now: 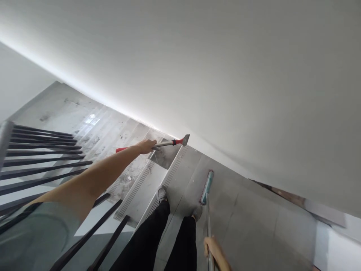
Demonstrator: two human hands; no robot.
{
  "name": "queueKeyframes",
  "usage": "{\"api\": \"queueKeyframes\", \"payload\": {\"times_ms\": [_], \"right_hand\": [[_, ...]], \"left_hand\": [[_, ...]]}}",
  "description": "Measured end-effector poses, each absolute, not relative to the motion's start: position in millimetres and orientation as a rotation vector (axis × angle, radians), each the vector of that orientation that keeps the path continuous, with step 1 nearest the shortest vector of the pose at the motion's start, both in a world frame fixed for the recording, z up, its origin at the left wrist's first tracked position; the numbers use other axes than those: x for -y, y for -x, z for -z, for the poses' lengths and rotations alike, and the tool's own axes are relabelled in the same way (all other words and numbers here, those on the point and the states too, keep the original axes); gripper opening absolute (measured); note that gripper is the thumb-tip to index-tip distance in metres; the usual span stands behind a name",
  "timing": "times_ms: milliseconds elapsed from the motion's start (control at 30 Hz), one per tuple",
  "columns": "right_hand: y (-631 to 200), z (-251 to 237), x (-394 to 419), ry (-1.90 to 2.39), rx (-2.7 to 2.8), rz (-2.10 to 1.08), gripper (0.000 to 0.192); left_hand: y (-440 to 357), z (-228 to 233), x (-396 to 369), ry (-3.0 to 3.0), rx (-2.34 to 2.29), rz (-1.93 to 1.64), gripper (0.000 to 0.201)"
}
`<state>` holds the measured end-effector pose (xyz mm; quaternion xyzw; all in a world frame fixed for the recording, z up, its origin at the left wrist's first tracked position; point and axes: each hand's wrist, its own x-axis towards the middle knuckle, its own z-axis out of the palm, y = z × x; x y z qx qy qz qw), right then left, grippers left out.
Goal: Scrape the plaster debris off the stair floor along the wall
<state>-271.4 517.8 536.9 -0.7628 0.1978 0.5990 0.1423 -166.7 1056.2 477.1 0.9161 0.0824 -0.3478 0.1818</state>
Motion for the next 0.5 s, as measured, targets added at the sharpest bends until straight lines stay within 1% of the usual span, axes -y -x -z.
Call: {"api": "queueKeyframes", "payload": {"times_ms": [67,200,300,400,500], "right_hand": [[263,-525,-548,2.147,-0.548,-1.762,0.035],[253,-510,-627,1.910,-0.638,-1.777,0.016],[251,-514,-662,1.748,-0.649,-1.763,0.007],[261,-533,-650,1.736,-0.658,-1.668,0.006],[282,-557,-600,1.793,-0.783,-1.608,0.005]], "left_hand": [[167,-475,-1057,-2.581,-0.239,0.983,0.031],[168,-472,-1059,-2.582,-0.248,0.982,0.033],[169,-473,-1060,-2.585,-0.243,0.989,0.033],[169,-474,-1060,-2.581,-0.229,0.990,0.031],[169,-473,-1059,-2.570,-0.235,0.989,0.029]]}}
